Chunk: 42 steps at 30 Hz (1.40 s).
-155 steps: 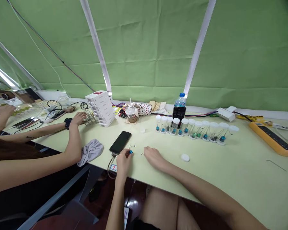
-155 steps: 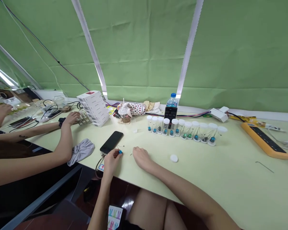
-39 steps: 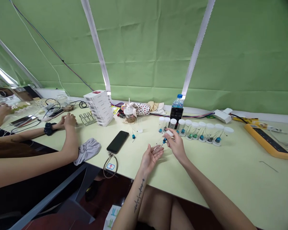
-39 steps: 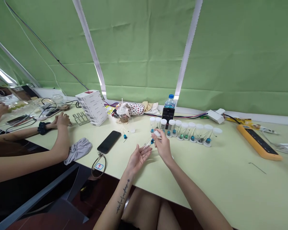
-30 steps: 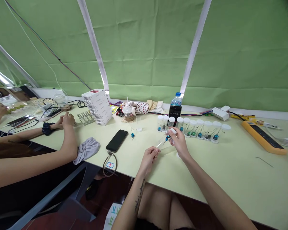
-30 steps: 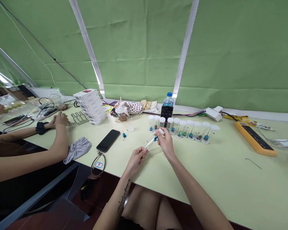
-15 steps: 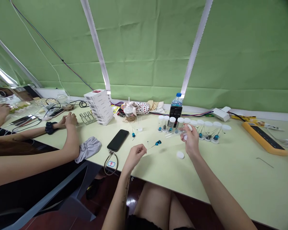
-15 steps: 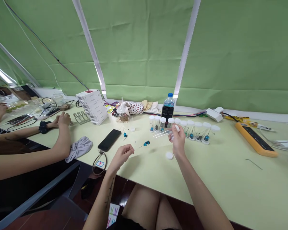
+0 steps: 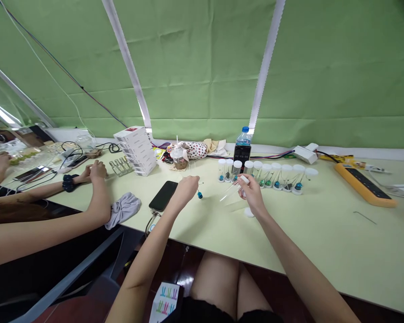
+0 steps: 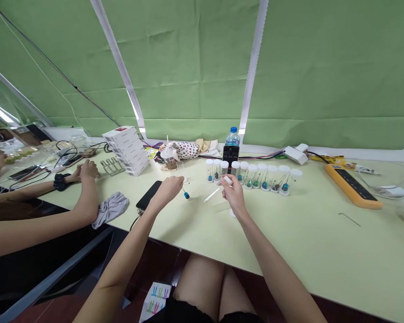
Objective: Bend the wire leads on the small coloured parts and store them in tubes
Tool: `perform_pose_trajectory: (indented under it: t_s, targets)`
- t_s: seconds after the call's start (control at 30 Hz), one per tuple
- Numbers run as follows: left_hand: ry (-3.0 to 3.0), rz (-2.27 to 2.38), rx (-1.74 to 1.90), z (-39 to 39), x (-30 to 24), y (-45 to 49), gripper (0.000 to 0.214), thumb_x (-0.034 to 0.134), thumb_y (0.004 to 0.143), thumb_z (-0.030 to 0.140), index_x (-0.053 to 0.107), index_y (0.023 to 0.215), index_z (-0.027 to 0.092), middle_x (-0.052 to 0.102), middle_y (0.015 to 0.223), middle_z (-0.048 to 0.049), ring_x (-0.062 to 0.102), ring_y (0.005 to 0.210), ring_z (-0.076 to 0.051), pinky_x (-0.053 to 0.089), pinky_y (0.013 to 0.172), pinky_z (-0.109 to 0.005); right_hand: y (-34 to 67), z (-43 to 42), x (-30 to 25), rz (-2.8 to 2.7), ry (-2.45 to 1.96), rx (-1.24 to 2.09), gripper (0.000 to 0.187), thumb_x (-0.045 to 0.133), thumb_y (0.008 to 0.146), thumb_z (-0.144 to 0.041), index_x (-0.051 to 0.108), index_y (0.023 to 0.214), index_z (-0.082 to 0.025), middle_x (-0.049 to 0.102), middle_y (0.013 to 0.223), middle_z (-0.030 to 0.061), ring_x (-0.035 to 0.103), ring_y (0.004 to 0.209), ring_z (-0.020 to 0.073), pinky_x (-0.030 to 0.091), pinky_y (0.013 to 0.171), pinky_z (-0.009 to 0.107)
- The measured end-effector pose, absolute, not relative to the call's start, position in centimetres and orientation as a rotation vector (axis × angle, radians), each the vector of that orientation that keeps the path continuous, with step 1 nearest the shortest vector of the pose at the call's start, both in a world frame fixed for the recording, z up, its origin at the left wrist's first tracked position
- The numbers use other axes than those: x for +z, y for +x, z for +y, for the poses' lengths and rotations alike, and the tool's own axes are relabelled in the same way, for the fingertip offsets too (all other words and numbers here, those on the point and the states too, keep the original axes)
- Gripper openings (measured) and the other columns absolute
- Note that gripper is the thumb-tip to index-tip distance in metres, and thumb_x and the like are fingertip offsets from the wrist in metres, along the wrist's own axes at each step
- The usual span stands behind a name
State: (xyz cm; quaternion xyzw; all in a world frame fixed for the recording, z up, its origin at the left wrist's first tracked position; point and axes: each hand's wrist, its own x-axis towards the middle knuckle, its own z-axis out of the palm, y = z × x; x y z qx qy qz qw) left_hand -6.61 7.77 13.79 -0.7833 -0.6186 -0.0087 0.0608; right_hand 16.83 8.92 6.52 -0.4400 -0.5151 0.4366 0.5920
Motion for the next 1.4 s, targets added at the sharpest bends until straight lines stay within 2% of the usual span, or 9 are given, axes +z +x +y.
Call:
perform_pose_trajectory:
  t_s: [0.2, 0.33, 0.43, 0.77, 1.03, 1.1, 1.2, 1.3, 1.4]
  targets:
    - [-2.302, -1.932, -0.003, 8.8, 12.2, -6.5, 0.026, 0.031, 0.086, 0.006, 0.055, 0.094, 0.012, 0.062, 0.083, -0.0138, 0.061, 0.078, -0.025, 0.041, 0.066, -0.031, 14.9, 9.6, 6.3, -1.538, -1.227, 0.667, 0.043, 0.048, 0.084, -0.050, 0.044, 0.114, -0.020, 0.062, 0.091, 0.0035, 0.055, 0.055, 0.0120, 0.046, 0.058, 0.028]
    - [-2.307, -1.941, 0.000, 9.3, 12.0, -6.3, 0.025, 0.032, 0.088, 0.009, 0.056, 0.097, 0.012, 0.062, 0.087, -0.0143, 0.061, 0.083, -0.025, 0.042, 0.071, -0.033, 13.3, 10.7, 8.7, -1.838, -1.214, 0.383, 0.036, 0.043, 0.089, -0.041, 0.048, 0.119, -0.022, 0.055, 0.118, 0.0089, 0.058, 0.094, 0.0202, 0.043, 0.081, 0.032]
    - [-2.299, -1.954, -0.007, 9.8, 11.9, -6.1, 0.024, 0.035, 0.090, 0.014, 0.058, 0.095, 0.013, 0.062, 0.089, -0.0146, 0.061, 0.086, -0.025, 0.042, 0.073, -0.033, 12.8, 11.1, 9.5, -1.995, -1.280, 0.369, 0.033, 0.042, 0.090, -0.037, 0.050, 0.118, -0.021, 0.057, 0.117, 0.0081, 0.053, 0.106, 0.0215, 0.038, 0.087, 0.031]
    - [-2.261, -2.027, -0.091, 9.5, 11.2, -6.7, 0.026, 0.041, 0.091, 0.028, 0.064, 0.091, 0.014, 0.065, 0.088, -0.0146, 0.062, 0.085, -0.026, 0.041, 0.069, -0.030, 14.1, 9.0, 5.2, -2.303, -1.752, 0.613, 0.040, 0.039, 0.089, -0.049, 0.051, 0.111, -0.019, 0.063, 0.103, 0.0106, 0.058, 0.094, 0.0245, 0.037, 0.070, 0.027]
    - [-2.318, -2.145, -0.520, 8.4, 11.8, -7.1, 0.029, 0.042, 0.090, 0.032, 0.068, 0.086, 0.018, 0.069, 0.078, -0.0080, 0.063, 0.080, -0.020, 0.041, 0.071, -0.027, 12.9, 8.0, 5.4, -2.379, -1.886, 0.280, 0.048, 0.025, 0.092, -0.056, 0.042, 0.116, -0.018, 0.061, 0.100, 0.0120, 0.060, 0.090, 0.0259, 0.037, 0.069, 0.031]
    - [-2.315, -2.173, -0.741, 7.7, 12.1, -7.9, 0.029, 0.042, 0.090, 0.032, 0.068, 0.086, 0.019, 0.068, 0.074, -0.0044, 0.063, 0.074, -0.016, 0.042, 0.071, -0.025, 13.2, 7.7, 5.8, -2.400, -1.857, 0.140, 0.043, 0.024, 0.094, -0.051, 0.040, 0.120, -0.020, 0.058, 0.102, 0.0114, 0.062, 0.086, 0.0238, 0.038, 0.067, 0.030]
    - [-2.226, -2.196, -1.108, 6.3, 11.8, -9.5, 0.030, 0.039, 0.089, 0.033, 0.066, 0.087, 0.019, 0.067, 0.074, -0.0024, 0.062, 0.068, -0.013, 0.045, 0.068, -0.023, 14.5, 6.9, 6.2, -2.578, -1.654, -0.053, 0.030, 0.028, 0.096, -0.026, 0.037, 0.125, -0.025, 0.055, 0.107, 0.0100, 0.062, 0.077, 0.0180, 0.039, 0.061, 0.026]
    - [-2.229, -2.242, -1.371, 5.3, 10.2, -10.4, 0.028, 0.038, 0.088, 0.032, 0.062, 0.085, 0.018, 0.065, 0.073, -0.0022, 0.061, 0.062, -0.012, 0.047, 0.058, -0.021, 16.4, 5.7, 6.0, -2.810, -1.258, -0.209, 0.050, 0.034, 0.086, -0.003, 0.037, 0.127, -0.032, 0.050, 0.120, 0.0090, 0.061, 0.072, 0.0136, 0.038, 0.056, 0.024]
    - [-2.426, -2.365, -1.366, 5.4, 7.9, -10.0, 0.022, 0.043, 0.083, 0.028, 0.060, 0.075, 0.016, 0.062, 0.065, -0.0011, 0.059, 0.054, -0.011, 0.047, 0.053, -0.021, 17.6, 4.7, 5.5, -2.976, -0.905, -0.267, 0.043, 0.038, 0.084, -0.002, 0.047, 0.116, -0.028, 0.052, 0.120, 0.0085, 0.059, 0.067, 0.0113, 0.039, 0.054, 0.023]
